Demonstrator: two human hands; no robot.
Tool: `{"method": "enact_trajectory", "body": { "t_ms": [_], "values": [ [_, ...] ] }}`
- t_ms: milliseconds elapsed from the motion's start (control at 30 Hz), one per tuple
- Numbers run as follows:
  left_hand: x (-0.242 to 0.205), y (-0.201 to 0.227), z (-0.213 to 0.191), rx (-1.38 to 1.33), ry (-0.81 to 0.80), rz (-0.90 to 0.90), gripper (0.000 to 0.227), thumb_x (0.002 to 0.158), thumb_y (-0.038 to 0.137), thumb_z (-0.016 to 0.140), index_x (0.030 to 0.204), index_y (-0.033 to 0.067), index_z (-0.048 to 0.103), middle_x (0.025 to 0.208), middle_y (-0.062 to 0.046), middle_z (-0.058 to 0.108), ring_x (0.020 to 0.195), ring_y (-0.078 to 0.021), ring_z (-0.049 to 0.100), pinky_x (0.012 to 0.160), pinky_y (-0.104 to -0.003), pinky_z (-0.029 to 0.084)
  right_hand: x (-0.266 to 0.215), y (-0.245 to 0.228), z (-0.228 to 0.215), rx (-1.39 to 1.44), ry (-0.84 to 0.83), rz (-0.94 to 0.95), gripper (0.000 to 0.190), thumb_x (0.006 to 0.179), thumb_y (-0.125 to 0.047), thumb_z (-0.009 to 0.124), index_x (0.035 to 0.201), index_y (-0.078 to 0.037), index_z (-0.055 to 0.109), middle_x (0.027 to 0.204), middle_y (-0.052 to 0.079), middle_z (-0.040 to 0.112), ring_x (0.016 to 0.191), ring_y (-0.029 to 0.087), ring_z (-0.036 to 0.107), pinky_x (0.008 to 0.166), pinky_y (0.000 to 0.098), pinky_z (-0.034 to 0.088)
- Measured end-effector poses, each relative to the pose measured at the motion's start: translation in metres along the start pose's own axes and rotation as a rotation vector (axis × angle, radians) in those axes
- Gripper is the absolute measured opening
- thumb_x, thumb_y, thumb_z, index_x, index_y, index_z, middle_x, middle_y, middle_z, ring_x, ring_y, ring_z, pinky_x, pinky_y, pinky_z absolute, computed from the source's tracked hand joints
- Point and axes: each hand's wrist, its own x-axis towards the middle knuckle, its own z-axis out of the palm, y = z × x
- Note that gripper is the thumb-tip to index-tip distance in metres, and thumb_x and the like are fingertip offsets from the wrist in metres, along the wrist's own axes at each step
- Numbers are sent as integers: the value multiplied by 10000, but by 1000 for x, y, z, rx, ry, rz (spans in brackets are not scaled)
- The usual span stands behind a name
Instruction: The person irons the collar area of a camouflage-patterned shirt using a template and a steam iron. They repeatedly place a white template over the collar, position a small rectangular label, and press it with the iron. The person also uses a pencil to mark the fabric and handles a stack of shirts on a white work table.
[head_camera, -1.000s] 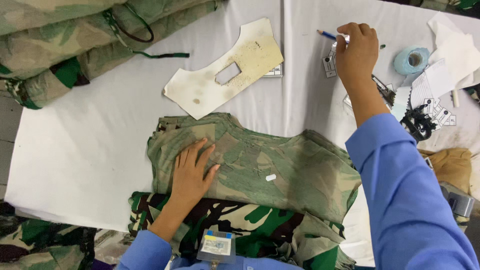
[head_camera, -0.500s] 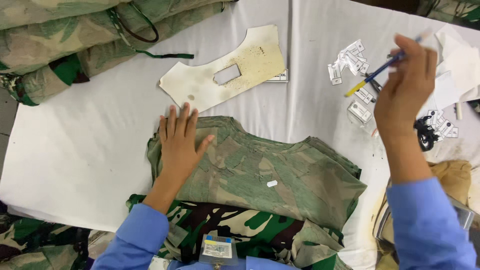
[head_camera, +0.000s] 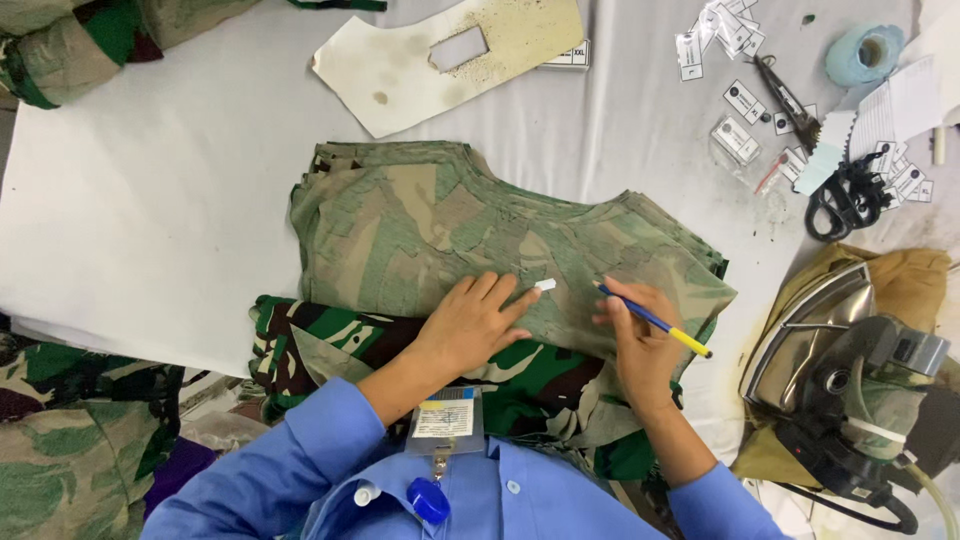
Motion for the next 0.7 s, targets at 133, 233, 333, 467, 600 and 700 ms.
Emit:
{"method": "enact_trajectory", "body": {
  "t_ms": [133, 233, 333, 467, 600, 700],
  "values": [
    [0, -2, -5, -25, 26, 24, 440, 960, 412, 530, 1243, 84, 607, 1021, -161, 523, 853, -300, 513, 660, -403, 439, 12, -9, 24, -76, -85, -149, 95, 872, 35, 696, 963, 34, 725, 898, 165, 658, 881, 299, 706, 723, 356, 589],
    [3, 0, -6, -44, 48, 18, 438, 960, 422, 507, 1217, 84, 615, 1021, -149, 512, 836, -300, 504, 638, -402, 418, 8, 10, 31, -144, -108, -189, 64, 843, 36, 734, 900, 9, 725, 888, 156, 688, 898, 312, 709, 757, 373, 566],
    [1, 3, -6, 19, 68, -14, 469, 924, 420, 564, 1295, 133, 580, 1041, -144, 504, 847, -293, 492, 641, -393, 403, 2, 21, 31, -79, -73, -88, 96, 860, 23, 726, 887, 42, 636, 874, 188, 699, 891, 300, 717, 768, 367, 560],
    [1, 0, 1, 30, 83, -4, 417, 930, 411, 557, 1230, 126, 612, 1066, -141, 519, 866, -289, 491, 652, -387, 390, 4, 28, 31, -121, -95, -191, 156, 845, 10, 754, 814, 2, 602, 829, 157, 689, 808, 304, 714, 697, 340, 541],
    [0, 0, -4, -14, 109, 6, 378, 983, 392, 498, 1187, 91, 602, 1026, -145, 507, 856, -293, 490, 675, -386, 393, 5, 33, 32, -183, -134, -240, 163, 824, -32, 775, 793, -39, 615, 816, 135, 705, 770, 296, 709, 653, 325, 511],
    [-1, 0, 1, 31, 134, 6, 380, 969, 405, 535, 1182, 104, 627, 1036, -148, 534, 873, -286, 507, 670, -377, 401, 6, 34, 32, -195, -142, -247, 136, 827, -40, 768, 788, -49, 638, 838, 118, 718, 776, 273, 712, 671, 305, 515]
  ]
}}
